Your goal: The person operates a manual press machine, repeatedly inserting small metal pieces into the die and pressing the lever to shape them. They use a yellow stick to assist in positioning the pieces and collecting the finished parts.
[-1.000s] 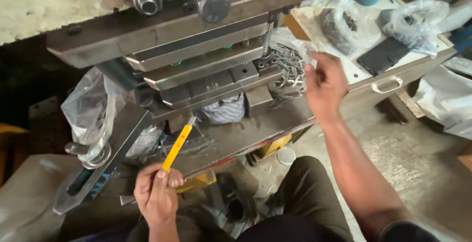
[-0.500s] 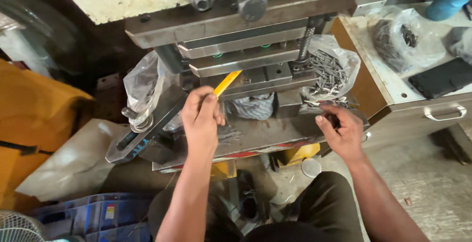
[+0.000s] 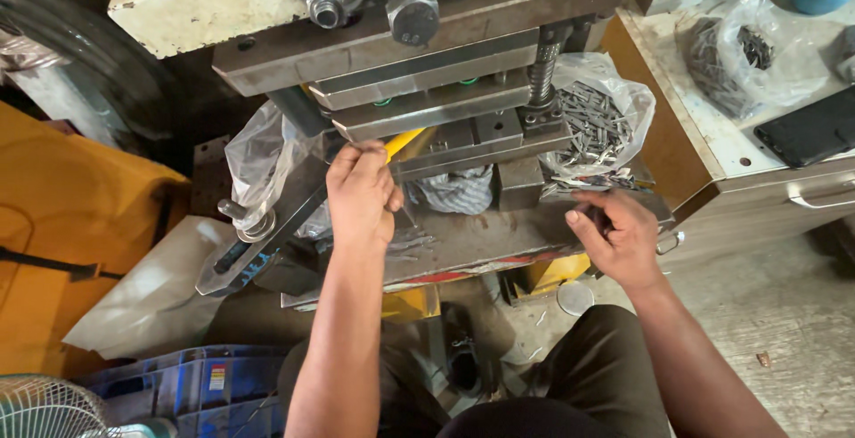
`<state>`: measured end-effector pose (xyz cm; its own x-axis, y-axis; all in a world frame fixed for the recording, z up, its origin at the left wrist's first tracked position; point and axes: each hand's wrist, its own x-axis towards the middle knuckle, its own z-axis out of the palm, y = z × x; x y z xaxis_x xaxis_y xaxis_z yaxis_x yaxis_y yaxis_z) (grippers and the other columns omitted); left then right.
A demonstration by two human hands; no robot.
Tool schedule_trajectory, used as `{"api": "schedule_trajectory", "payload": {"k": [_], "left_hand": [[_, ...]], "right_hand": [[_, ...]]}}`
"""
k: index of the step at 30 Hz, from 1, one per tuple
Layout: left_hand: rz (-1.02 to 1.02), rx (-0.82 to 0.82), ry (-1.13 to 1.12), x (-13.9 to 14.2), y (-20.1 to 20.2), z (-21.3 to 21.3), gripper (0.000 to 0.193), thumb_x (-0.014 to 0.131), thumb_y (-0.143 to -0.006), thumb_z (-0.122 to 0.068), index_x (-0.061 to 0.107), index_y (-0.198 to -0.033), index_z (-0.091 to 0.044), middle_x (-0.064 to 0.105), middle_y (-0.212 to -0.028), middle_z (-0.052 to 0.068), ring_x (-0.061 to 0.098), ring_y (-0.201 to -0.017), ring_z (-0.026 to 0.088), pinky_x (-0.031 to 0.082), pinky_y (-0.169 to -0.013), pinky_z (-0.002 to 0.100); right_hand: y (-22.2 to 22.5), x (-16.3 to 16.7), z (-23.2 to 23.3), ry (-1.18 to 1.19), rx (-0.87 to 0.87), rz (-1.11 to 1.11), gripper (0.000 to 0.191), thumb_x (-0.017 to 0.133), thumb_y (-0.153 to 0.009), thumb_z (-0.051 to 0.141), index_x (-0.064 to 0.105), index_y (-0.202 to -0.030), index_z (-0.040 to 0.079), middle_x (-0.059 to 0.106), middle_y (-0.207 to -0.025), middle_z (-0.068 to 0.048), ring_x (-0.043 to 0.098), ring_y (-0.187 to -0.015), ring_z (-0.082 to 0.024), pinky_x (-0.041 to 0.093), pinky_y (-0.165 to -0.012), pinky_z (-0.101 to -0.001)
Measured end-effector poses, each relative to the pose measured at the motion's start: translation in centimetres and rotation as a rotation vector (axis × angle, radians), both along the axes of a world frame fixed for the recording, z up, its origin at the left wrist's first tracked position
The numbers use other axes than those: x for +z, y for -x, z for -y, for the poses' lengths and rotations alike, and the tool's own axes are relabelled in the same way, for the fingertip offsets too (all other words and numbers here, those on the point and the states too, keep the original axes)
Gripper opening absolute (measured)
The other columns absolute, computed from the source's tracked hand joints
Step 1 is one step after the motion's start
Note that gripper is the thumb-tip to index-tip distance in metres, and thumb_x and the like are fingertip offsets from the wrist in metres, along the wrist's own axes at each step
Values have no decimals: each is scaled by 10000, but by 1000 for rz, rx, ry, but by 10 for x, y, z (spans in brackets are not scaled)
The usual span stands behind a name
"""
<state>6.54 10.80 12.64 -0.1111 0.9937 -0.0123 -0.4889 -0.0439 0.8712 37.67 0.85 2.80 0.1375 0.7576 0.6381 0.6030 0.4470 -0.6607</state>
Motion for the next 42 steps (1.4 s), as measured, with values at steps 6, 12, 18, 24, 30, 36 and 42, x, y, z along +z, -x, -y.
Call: {"api": "schedule_trajectory", "payload": {"k": [6, 12, 18, 24, 30, 36, 42], "left_hand": [[-308, 71, -54, 1, -3, -2, 39, 604, -929, -65, 620, -943, -32, 559, -643, -24, 436, -400, 64, 358, -350, 264], [-279, 87, -124, -8, -13, 6, 42, 596, -945, -56, 625, -960, -30, 514, -613, -6, 419, -397, 72, 342, -353, 272], [-12, 23, 43, -2, -11, 3, 56, 594, -916, -31, 602, -947, -78, 405, -572, -27, 346, -437, 73, 319, -368, 276], [-309, 96, -44, 0, -19, -1, 34, 600, -922, -66, 632, -929, -73, 511, -605, -32, 410, -402, 80, 341, -360, 271], [-41, 8, -83, -8, -14, -4, 14, 608, -929, -17, 603, -939, -26, 462, -591, -18, 381, -422, 69, 364, -362, 272], [-97, 24, -84, -9, -30, 5, 46, 593, -944, -28, 636, -962, -26, 480, -598, -10, 384, -422, 62, 365, -363, 271], [-174, -58, -141, -29, -18, 53, 72, 565, -988, -45, 626, -958, -21, 526, -713, -5, 438, -486, 65, 386, -394, 265]], "right_hand": [[2, 0, 1, -45, -22, 67, 249, 785, -935, 193, 726, -1124, 42, 678, -898, -70, 607, -735, -152, 478, -690, -277], [3, 4, 4, -37, -11, 78, 237, 773, -931, 193, 722, -1118, 57, 689, -903, -57, 633, -751, -163, 482, -680, -289], [5, 6, 5, -9, -43, 104, 241, 784, -911, 206, 736, -1103, 68, 680, -856, -52, 614, -685, -168, 475, -639, -304], [2, 4, 6, -2, -58, 137, 247, 788, -897, 213, 747, -1098, 75, 646, -813, -70, 608, -681, -213, 470, -636, -329], [3, 4, 6, 21, -72, 120, 234, 792, -884, 214, 751, -1071, 80, 654, -794, -72, 611, -647, -218, 475, -609, -341], [1, -1, 5, 29, -86, 138, 240, 796, -877, 216, 757, -1070, 80, 645, -785, -79, 614, -649, -216, 478, -613, -338], [2, -3, 3, -1, -62, 143, 222, 781, -904, 196, 742, -1074, 59, 662, -855, -97, 627, -712, -217, 490, -647, -327]]}}
